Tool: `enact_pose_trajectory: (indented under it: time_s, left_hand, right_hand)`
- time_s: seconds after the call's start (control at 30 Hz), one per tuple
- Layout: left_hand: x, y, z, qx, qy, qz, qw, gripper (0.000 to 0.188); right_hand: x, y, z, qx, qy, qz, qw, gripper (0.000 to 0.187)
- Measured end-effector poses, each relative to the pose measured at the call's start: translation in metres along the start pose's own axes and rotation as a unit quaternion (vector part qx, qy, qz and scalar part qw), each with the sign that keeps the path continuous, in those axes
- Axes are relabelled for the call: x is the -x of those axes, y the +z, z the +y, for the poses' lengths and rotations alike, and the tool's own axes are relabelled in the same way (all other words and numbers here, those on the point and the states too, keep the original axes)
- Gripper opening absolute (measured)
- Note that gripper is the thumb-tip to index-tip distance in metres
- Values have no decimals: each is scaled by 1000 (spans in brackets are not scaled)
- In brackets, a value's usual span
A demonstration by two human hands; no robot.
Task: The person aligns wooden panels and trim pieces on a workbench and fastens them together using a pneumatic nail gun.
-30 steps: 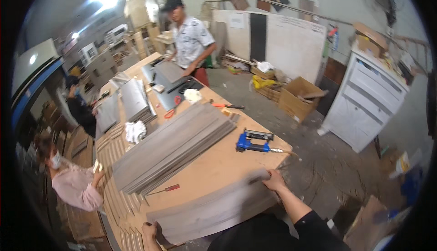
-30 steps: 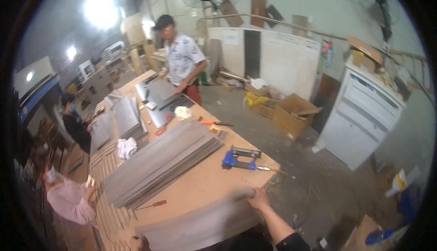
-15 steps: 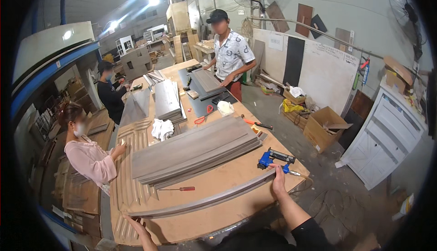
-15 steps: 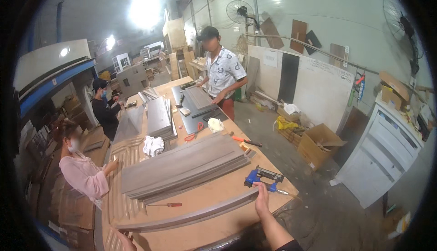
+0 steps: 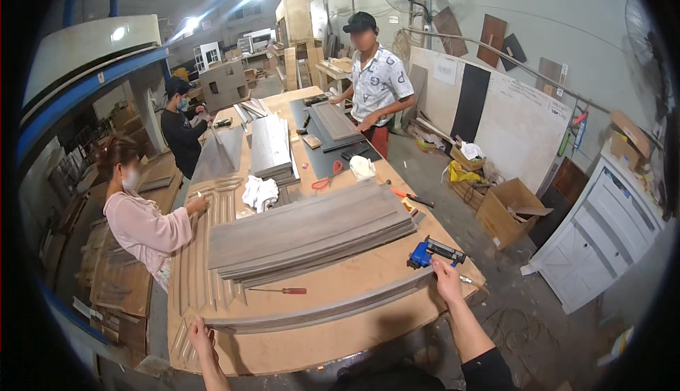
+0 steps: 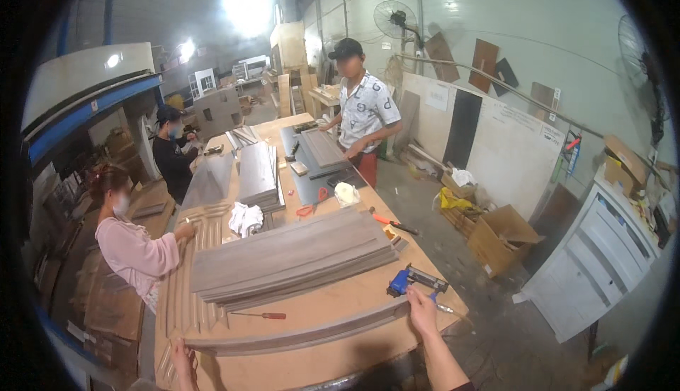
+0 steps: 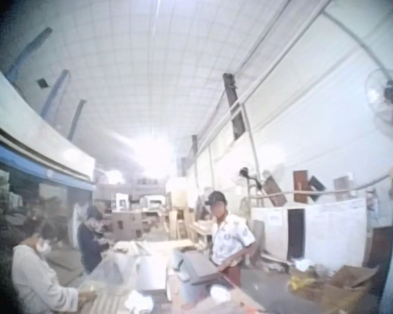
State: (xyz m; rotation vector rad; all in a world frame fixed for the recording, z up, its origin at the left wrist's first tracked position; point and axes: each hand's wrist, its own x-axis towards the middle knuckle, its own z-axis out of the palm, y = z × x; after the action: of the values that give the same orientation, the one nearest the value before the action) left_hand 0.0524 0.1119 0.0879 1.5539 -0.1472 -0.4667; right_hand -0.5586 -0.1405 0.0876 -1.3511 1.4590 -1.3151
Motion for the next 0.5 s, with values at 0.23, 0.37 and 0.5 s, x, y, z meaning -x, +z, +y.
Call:
enact_pose_trajectory:
  time_s: [0.23,0.37,0.5]
  left_hand:
    - [-33,8,-13,54,25,-24,998,30]
    - [-37,2,-18,37,16,-51,998,25]
    - [-20,-6,1,-8,-45,-48,998,22]
  right_hand:
    - [-17,9,-4,52,51,2,997,35]
    - [-22,8,8,31,48,9,998,34]
    - [-24,-2,17,21,46,-28,998,38]
